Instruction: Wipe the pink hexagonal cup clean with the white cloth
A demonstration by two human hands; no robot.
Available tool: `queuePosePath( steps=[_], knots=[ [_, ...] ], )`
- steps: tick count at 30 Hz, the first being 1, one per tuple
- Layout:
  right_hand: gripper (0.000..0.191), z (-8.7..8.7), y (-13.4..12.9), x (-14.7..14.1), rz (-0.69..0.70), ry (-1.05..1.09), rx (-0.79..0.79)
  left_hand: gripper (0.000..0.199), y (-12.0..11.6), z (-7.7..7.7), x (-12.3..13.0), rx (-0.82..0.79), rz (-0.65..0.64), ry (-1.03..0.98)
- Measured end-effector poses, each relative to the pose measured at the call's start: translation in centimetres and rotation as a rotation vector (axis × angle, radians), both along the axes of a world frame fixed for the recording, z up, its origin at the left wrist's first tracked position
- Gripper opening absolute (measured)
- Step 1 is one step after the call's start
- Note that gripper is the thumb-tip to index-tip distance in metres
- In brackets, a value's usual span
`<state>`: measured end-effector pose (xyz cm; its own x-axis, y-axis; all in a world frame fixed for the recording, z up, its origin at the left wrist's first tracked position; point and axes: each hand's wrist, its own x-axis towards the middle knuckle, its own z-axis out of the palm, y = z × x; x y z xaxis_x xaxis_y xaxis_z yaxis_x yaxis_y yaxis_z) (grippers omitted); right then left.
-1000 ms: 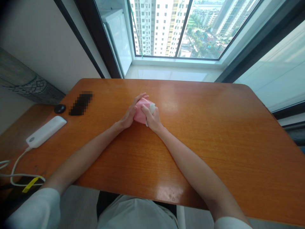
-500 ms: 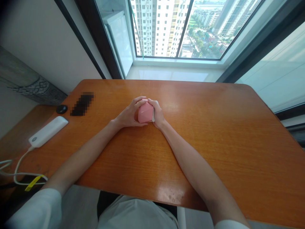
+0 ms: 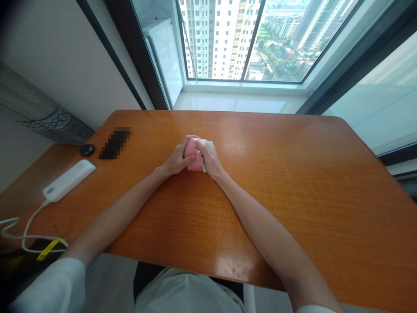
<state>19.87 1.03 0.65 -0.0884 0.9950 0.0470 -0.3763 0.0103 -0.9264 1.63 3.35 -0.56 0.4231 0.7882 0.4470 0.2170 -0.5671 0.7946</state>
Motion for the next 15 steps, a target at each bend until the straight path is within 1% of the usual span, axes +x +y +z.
queuePosePath(
  steps=[2, 3, 5, 6, 7, 9, 11, 13, 15],
  knots=[
    [0.057, 0.0, 0.2, 0.0, -0.003, -0.005, 0.029, 0.093, 0.4, -0.4, -0.3, 0.052, -0.015, 0.003],
    [0.056, 0.0, 0.3, 0.1, 0.008, -0.004, 0.035, 0.100, 0.6, -0.6, -0.5, 0.101, -0.033, 0.011],
    [0.050, 0.0, 0.7, 0.2, 0.010, 0.000, 0.051, 0.121, 1.2, -0.8, -1.2, 0.248, -0.087, 0.052],
    [0.047, 0.0, 0.8, 0.2, -0.005, 0.002, 0.063, 0.130, 1.5, -0.9, -1.5, 0.322, -0.121, 0.104],
    [0.043, 0.1, 1.0, 0.2, -0.023, 0.004, 0.074, 0.136, 1.7, -0.9, -1.8, 0.378, -0.136, 0.153],
    [0.039, 0.2, 1.2, 0.2, -0.046, 0.006, 0.079, 0.138, 1.9, -0.9, -2.1, 0.444, -0.134, 0.227],
    [0.040, 0.4, 1.3, 0.2, -0.036, 0.007, 0.062, 0.133, 1.8, -0.7, -2.1, 0.466, -0.109, 0.233],
    [0.047, 0.3, 1.3, 0.2, -0.033, 0.015, 0.038, 0.129, 1.5, -0.4, -1.9, 0.473, -0.097, 0.195],
    [0.057, 0.1, 1.2, 0.4, -0.039, 0.006, 0.029, 0.128, 0.9, 0.0, -1.4, 0.433, -0.068, 0.151]
  ],
)
